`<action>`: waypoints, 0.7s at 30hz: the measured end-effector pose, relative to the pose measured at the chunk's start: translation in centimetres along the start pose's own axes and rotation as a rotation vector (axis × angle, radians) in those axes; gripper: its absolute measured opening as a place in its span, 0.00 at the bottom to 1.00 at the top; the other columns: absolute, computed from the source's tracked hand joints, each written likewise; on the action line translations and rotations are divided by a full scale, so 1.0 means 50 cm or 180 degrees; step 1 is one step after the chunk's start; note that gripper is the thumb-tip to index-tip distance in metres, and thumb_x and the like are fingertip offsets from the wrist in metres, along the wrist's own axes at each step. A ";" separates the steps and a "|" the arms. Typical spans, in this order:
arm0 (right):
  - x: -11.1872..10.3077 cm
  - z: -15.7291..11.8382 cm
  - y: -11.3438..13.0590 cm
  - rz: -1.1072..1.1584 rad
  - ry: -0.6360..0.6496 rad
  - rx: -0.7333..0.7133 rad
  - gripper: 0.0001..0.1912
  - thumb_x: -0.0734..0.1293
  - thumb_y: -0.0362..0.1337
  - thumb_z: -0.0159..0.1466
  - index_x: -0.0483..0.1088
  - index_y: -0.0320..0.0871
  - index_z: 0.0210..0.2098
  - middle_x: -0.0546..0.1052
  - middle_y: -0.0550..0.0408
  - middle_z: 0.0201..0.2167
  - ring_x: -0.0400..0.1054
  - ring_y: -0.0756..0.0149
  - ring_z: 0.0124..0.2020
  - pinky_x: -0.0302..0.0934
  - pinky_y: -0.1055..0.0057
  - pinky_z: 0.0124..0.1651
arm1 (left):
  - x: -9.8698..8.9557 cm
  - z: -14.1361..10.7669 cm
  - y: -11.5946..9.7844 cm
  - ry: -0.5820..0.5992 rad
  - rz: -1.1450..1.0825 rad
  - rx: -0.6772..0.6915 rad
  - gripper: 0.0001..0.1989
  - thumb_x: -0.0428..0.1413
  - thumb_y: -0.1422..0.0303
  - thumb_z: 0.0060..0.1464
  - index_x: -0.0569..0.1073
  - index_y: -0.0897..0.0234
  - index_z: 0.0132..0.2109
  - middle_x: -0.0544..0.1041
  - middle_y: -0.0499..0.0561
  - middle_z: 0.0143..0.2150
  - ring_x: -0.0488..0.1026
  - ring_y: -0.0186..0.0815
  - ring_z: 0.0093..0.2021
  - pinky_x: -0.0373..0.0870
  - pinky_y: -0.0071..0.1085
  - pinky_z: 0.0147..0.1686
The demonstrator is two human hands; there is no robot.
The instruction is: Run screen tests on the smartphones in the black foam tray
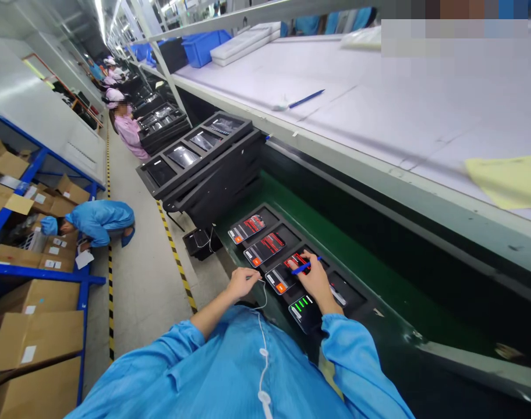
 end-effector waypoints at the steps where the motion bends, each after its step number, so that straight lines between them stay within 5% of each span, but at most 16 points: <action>1: -0.001 0.000 0.002 0.0031 -0.0002 0.0015 0.33 0.68 0.70 0.63 0.70 0.50 0.50 0.75 0.40 0.67 0.71 0.43 0.64 0.65 0.46 0.67 | -0.004 0.003 0.003 0.0100 -0.0276 -0.0100 0.23 0.55 0.49 0.70 0.89 0.58 0.45 0.86 0.56 0.56 0.80 0.49 0.59 0.72 0.45 0.65; 4: -0.005 0.000 0.009 0.0087 -0.0039 0.0080 0.34 0.68 0.71 0.62 0.70 0.50 0.49 0.75 0.39 0.66 0.71 0.43 0.65 0.65 0.46 0.67 | -0.029 0.001 0.004 0.0148 -0.0864 -0.0072 0.28 0.55 0.43 0.67 0.88 0.61 0.46 0.86 0.58 0.58 0.81 0.49 0.59 0.74 0.45 0.65; 9: -0.008 0.000 0.018 0.0119 -0.0046 0.0097 0.36 0.68 0.73 0.59 0.69 0.50 0.49 0.75 0.38 0.66 0.71 0.41 0.65 0.64 0.44 0.67 | -0.103 -0.028 0.007 -0.0700 -0.1428 0.0167 0.32 0.59 0.37 0.62 0.88 0.61 0.46 0.85 0.59 0.58 0.79 0.52 0.63 0.68 0.48 0.70; 12: -0.010 0.001 0.011 0.0114 -0.0050 0.0100 0.37 0.67 0.74 0.58 0.69 0.50 0.49 0.75 0.37 0.66 0.72 0.41 0.64 0.66 0.44 0.66 | -0.160 -0.047 0.036 -0.1441 -0.2183 -0.0290 0.33 0.62 0.36 0.60 0.85 0.66 0.44 0.86 0.60 0.41 0.82 0.47 0.49 0.75 0.41 0.57; 14: -0.010 0.005 -0.001 0.0101 -0.0050 0.0127 0.39 0.68 0.75 0.56 0.69 0.50 0.49 0.76 0.38 0.66 0.73 0.40 0.63 0.67 0.45 0.65 | -0.207 -0.062 0.063 -0.1789 -0.2646 -0.0736 0.34 0.64 0.37 0.60 0.83 0.68 0.45 0.74 0.49 0.26 0.75 0.36 0.32 0.73 0.31 0.39; 17: -0.007 0.016 -0.018 0.0132 -0.0007 0.0155 0.42 0.69 0.76 0.51 0.70 0.49 0.48 0.77 0.36 0.64 0.73 0.35 0.63 0.67 0.42 0.64 | -0.274 -0.091 0.096 -0.1760 -0.2562 -0.1367 0.32 0.65 0.40 0.62 0.81 0.70 0.48 0.54 0.37 0.21 0.54 0.27 0.21 0.50 0.25 0.24; 21: -0.007 0.025 -0.025 0.0047 0.0089 0.0245 0.41 0.68 0.75 0.50 0.69 0.50 0.48 0.77 0.35 0.65 0.72 0.29 0.64 0.67 0.39 0.64 | -0.283 -0.114 0.112 -0.1163 -0.1737 -0.1614 0.28 0.63 0.44 0.65 0.82 0.69 0.50 0.63 0.39 0.23 0.55 0.27 0.22 0.50 0.25 0.26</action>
Point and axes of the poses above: each hand's wrist, its own z-axis towards the middle knuckle, its own x-axis out of the palm, y = z × x, the point moved 2 cm from there along z, towards the middle knuckle
